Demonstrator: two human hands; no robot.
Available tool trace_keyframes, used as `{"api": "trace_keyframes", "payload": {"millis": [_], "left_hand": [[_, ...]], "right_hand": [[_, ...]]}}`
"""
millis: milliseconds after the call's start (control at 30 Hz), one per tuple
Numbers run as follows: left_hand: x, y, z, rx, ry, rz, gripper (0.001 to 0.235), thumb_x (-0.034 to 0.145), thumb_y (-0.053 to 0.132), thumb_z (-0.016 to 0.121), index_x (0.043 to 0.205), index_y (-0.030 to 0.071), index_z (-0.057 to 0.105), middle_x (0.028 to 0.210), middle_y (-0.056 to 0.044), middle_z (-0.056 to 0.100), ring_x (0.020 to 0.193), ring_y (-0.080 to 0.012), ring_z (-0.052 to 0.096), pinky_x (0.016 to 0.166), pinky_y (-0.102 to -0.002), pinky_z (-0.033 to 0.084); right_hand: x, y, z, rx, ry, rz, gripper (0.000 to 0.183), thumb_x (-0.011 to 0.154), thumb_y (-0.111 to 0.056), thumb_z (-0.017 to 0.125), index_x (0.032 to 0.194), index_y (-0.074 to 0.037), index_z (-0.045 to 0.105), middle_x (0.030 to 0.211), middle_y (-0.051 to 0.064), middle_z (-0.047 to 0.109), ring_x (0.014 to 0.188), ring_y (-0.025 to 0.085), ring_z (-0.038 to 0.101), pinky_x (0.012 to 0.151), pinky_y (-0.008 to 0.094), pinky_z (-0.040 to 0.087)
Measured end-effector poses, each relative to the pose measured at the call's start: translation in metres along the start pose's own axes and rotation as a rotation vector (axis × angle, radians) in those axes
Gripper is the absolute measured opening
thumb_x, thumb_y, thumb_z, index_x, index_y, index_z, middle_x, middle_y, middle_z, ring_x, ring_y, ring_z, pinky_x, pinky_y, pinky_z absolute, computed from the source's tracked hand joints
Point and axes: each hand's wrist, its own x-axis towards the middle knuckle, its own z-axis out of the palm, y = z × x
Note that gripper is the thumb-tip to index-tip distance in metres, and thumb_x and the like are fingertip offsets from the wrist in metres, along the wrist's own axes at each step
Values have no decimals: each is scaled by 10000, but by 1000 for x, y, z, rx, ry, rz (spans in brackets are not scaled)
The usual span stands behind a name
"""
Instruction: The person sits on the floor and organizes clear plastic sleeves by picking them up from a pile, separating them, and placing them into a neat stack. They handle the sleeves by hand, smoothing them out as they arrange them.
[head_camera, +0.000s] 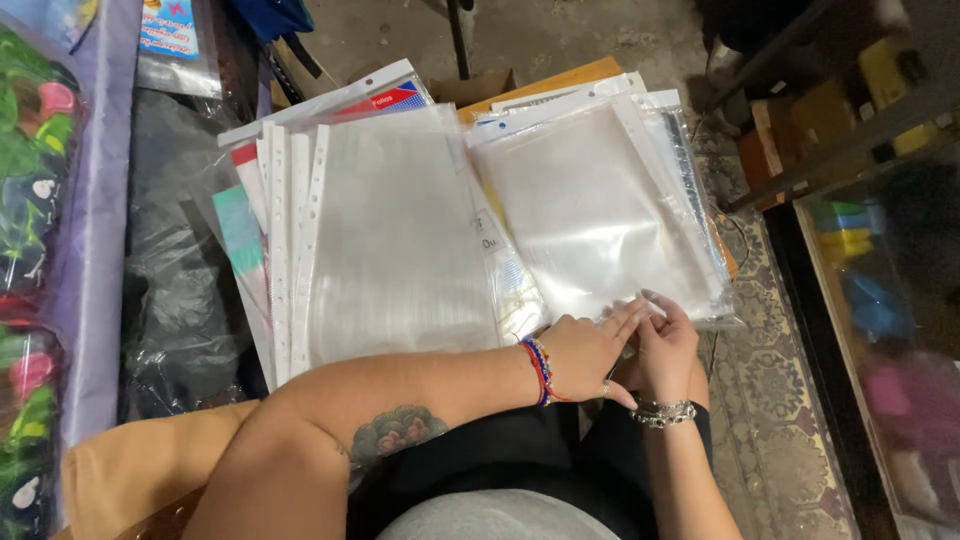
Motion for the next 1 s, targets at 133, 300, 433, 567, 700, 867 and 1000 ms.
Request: {"api": "trace_keyframes", "payload": {"millis": [133, 300, 433, 567, 700, 867, 1000], "left_hand": [[-1, 0, 3, -18, -14, 3, 1152, 844, 773, 431, 1633, -31, 189, 1724, -140, 221, 996, -412, 719, 845, -593, 587], [-3, 1, 1, -10, -49, -15, 1159, 849, 786, 393, 1646, -14, 132, 1737, -118, 181, 992, -409, 716, 858, -604, 571], [5, 0, 10, 7, -53, -17, 1153, 847, 767, 469, 1639, -13, 165, 1733, -116, 196, 1006, -399, 716, 869, -598, 573], [5, -1, 8, 0, -89, -1, 1106, 878, 738, 482, 1641, -2, 177, 1733, -99, 203, 1049, -404, 705, 882, -622, 562], [20, -13, 34, 29, -116, 92, 1141, 837, 822, 399, 1611, -10, 295, 1718, -107, 239, 1121, -417, 686, 928, -668, 537], [22, -3, -9, -109, 33, 132, 422, 915, 565, 577, 930, 186, 761, 981, 1, 786, 918, -335, 698, 726, -493, 541], [19, -40, -77, -109, 111, 12, 260, 960, 301, 529, 904, 112, 698, 865, -75, 741, 808, -341, 704, 604, -476, 547]], "right_hand": [[-17, -39, 3, -120, -37, 91, 335, 1021, -72, 622, 1346, 6, 597, 912, 230, 697, 732, 279, 721, 628, 449, 646], [-32, -61, -1, -213, -67, 189, 320, 1034, -192, 668, 1209, 74, 643, 843, 238, 698, 643, 300, 717, 554, 474, 626], [-1, -7, -9, -489, -92, 213, 257, 998, -303, 638, 1076, -80, 738, 447, 164, 602, 312, 258, 593, 290, 392, 491], [7, 30, -15, -356, -27, 184, 200, 974, -173, 608, 1062, -25, 711, 392, 187, 521, 221, 263, 474, 228, 393, 435], [-20, -16, -5, -405, -23, 123, 255, 993, -177, 622, 1073, 56, 689, 506, 199, 619, 349, 250, 610, 280, 375, 495], [-22, 6, -37, -643, -6, -128, 294, 953, -352, 688, 920, -68, 622, 863, 85, 714, 799, 172, 623, 763, 354, 470], [-74, -39, -9, -438, -79, -110, 242, 1025, -265, 638, 1060, -32, 585, 870, 176, 710, 789, 215, 679, 662, 343, 504]]}}
